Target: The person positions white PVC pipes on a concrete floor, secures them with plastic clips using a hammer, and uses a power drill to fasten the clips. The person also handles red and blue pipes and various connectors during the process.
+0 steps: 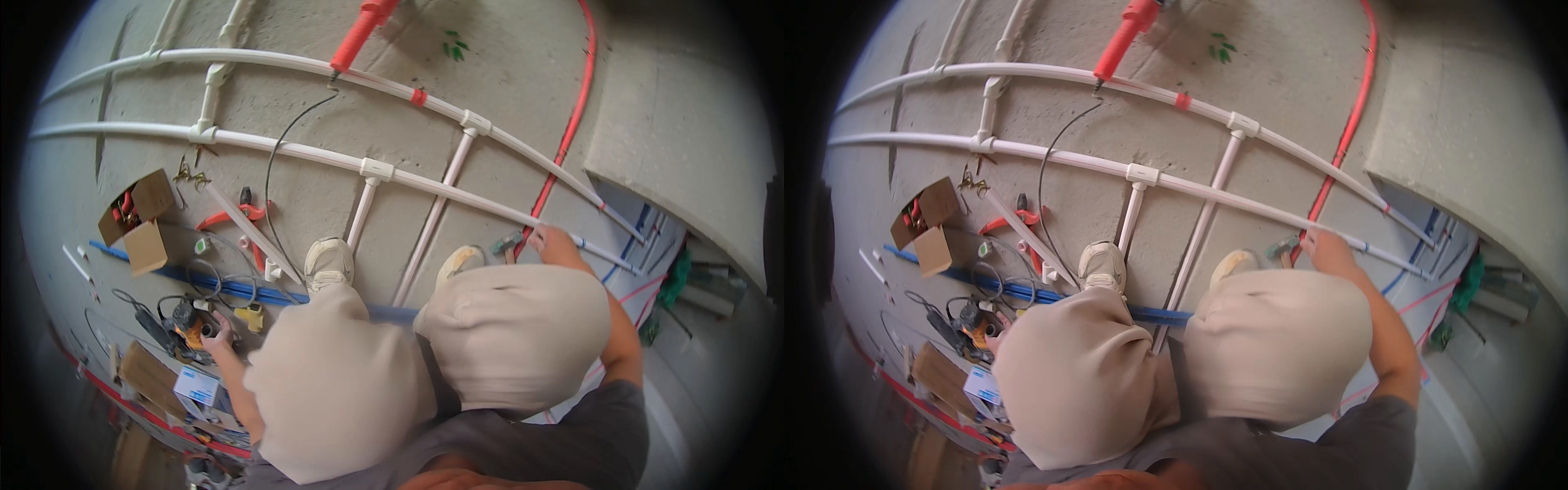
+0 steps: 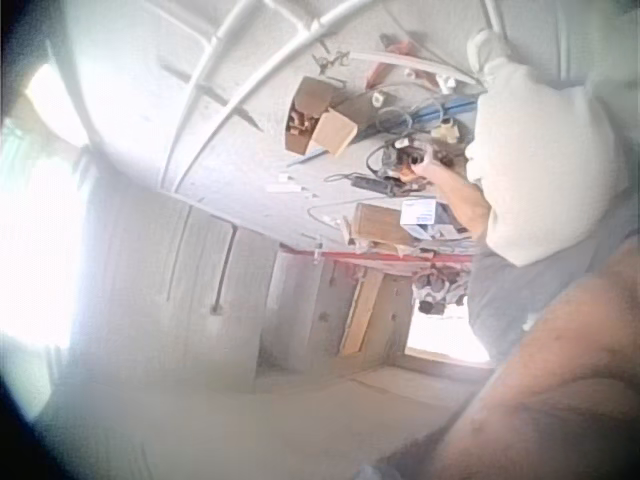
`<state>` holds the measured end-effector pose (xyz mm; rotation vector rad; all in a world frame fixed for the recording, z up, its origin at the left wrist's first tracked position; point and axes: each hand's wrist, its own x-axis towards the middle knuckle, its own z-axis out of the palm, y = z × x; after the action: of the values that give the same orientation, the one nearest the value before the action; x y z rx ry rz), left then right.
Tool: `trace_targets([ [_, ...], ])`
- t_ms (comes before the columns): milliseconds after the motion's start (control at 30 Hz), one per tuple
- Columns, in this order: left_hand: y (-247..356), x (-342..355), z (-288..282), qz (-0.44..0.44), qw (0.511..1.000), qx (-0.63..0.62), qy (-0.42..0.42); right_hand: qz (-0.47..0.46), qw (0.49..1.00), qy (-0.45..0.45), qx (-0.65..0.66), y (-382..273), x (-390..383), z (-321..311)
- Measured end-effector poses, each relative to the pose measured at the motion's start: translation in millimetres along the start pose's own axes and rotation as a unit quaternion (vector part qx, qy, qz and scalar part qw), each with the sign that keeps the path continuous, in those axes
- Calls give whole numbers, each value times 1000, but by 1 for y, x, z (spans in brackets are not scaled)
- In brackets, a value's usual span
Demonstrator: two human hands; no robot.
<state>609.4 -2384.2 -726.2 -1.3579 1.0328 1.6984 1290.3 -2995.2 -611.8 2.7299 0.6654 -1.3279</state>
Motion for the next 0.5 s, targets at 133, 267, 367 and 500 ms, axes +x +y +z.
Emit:
trace_targets([
  [133,5,-27,-4,81,994,35,70,12,997,-68,-42,-14,-48,-52],
  [267,31,-97,24,200,970,60,123,40,981,-189,-16,-21,-131,-100],
  [367,63,-174,28,239,958,142,76,9,974,-222,-40,-29,-188,-130],
  [500,65,-295,14,238,803,546,-15,46,972,-229,-36,-39,-249,-165],
])
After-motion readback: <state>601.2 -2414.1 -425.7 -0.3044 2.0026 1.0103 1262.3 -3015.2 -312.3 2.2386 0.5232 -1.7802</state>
